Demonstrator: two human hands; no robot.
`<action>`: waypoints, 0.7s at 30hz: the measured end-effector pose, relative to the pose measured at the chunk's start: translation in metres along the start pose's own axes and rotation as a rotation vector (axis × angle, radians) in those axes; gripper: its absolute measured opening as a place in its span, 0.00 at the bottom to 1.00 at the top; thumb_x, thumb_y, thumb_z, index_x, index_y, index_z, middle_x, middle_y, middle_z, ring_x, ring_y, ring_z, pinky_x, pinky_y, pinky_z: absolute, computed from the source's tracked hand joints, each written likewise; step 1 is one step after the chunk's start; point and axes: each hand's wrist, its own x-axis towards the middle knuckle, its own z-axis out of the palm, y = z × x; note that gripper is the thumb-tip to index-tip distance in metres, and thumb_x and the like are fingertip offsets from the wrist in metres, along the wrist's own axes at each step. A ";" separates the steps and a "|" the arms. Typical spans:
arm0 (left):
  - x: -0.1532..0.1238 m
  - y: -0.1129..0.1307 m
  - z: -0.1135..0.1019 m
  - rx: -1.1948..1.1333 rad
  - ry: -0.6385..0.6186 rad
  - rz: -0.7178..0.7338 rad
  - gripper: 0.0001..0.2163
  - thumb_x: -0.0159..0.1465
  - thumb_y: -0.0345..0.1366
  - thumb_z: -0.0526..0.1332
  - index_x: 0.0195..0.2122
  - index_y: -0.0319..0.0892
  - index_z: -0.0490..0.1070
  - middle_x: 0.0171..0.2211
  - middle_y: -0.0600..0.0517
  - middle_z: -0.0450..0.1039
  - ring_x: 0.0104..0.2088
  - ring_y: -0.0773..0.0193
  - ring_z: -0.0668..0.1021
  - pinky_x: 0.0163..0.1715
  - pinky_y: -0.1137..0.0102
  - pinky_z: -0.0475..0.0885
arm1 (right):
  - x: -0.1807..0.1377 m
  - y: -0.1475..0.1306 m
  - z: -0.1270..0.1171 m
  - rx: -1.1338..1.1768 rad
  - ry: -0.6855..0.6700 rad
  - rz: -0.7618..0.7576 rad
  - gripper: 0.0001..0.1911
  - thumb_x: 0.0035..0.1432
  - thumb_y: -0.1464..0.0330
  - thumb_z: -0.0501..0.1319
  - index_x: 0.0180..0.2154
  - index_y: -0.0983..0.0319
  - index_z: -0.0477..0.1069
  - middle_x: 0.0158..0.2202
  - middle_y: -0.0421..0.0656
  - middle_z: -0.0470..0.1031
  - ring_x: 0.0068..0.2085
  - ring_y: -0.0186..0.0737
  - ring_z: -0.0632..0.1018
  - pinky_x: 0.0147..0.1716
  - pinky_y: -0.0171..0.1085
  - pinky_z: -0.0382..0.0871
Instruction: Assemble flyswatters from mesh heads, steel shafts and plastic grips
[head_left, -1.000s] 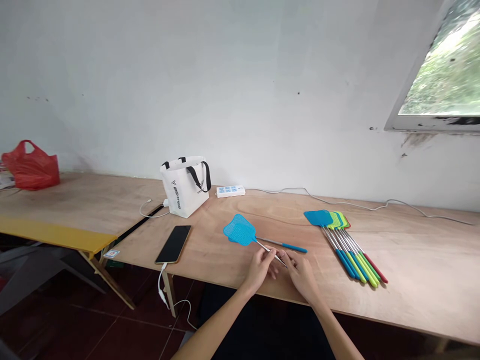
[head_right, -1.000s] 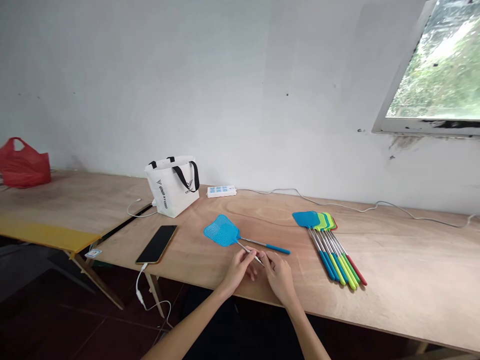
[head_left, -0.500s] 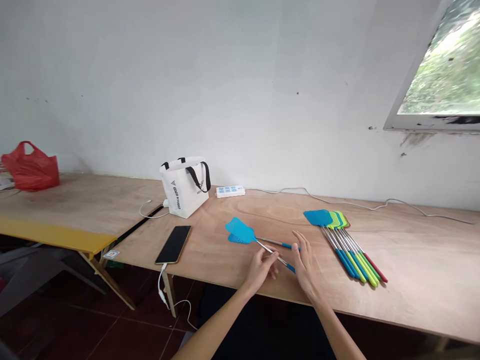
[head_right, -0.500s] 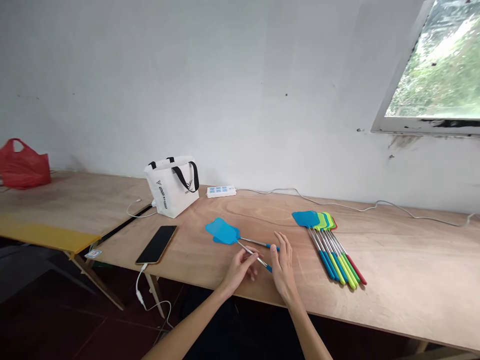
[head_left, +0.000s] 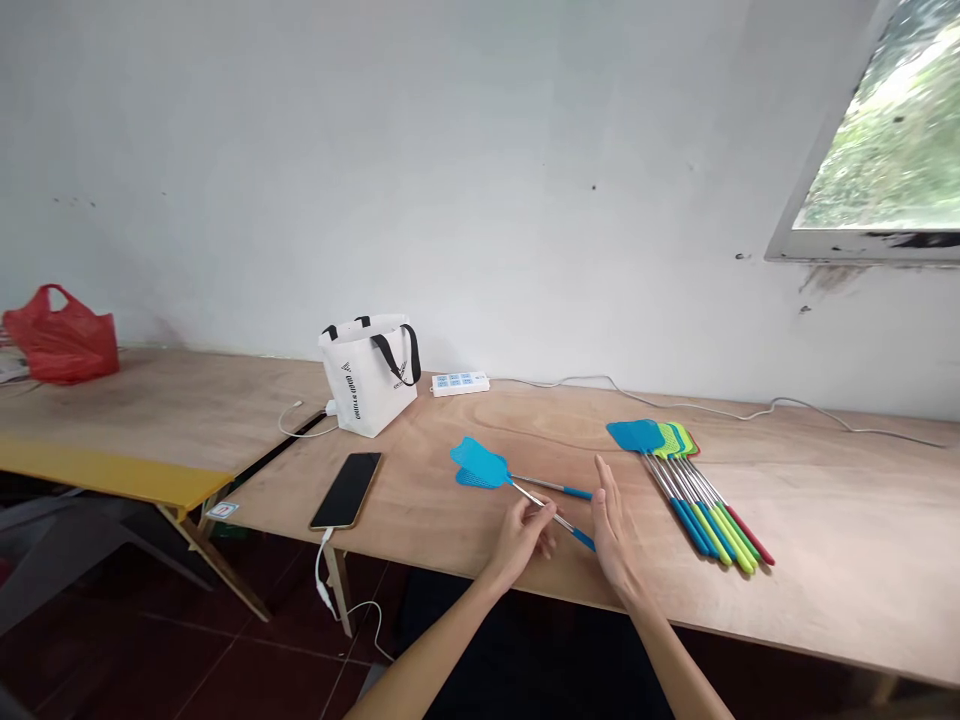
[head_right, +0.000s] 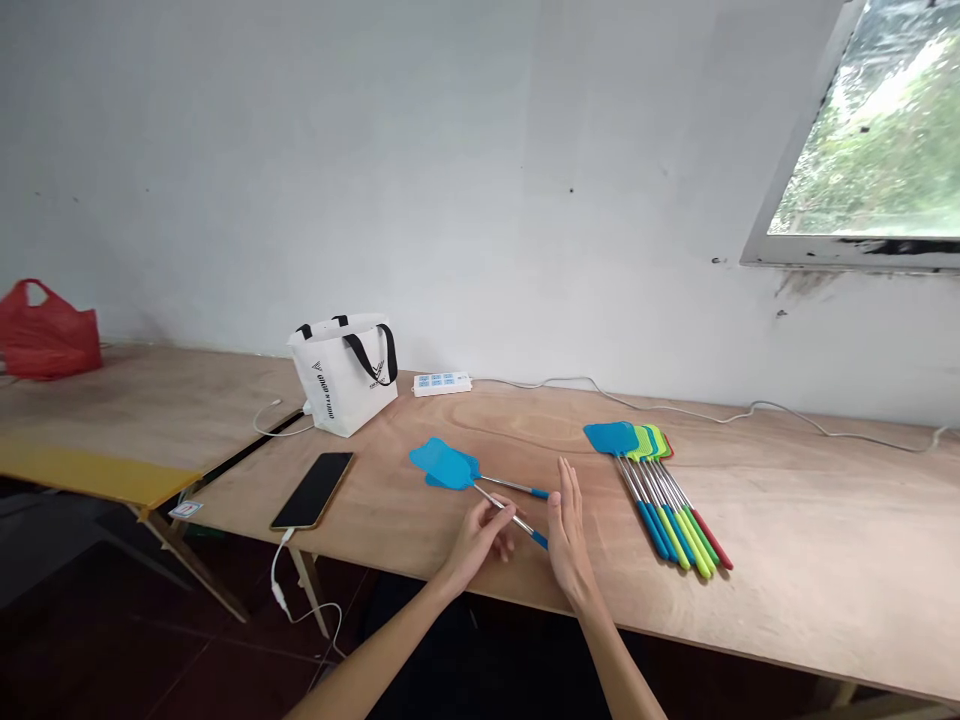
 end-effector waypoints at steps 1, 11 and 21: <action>0.000 0.000 0.000 0.002 -0.003 0.003 0.23 0.58 0.56 0.68 0.37 0.39 0.71 0.39 0.44 0.79 0.20 0.71 0.75 0.15 0.77 0.68 | -0.002 0.000 0.001 0.017 -0.010 0.001 0.36 0.70 0.44 0.41 0.72 0.49 0.45 0.75 0.38 0.45 0.74 0.47 0.47 0.71 0.56 0.44; 0.001 -0.002 0.000 0.014 0.002 0.002 0.23 0.58 0.55 0.68 0.36 0.38 0.70 0.37 0.45 0.79 0.20 0.70 0.75 0.16 0.76 0.69 | -0.003 -0.001 0.002 0.050 -0.017 0.000 0.37 0.69 0.43 0.42 0.72 0.50 0.45 0.75 0.39 0.44 0.74 0.45 0.46 0.71 0.57 0.38; 0.002 -0.001 -0.001 -0.014 -0.004 -0.003 0.23 0.58 0.56 0.67 0.34 0.38 0.71 0.35 0.46 0.79 0.20 0.70 0.75 0.16 0.77 0.69 | -0.013 -0.004 0.008 0.101 -0.048 -0.020 0.35 0.70 0.44 0.43 0.72 0.48 0.47 0.74 0.37 0.46 0.74 0.45 0.46 0.72 0.55 0.38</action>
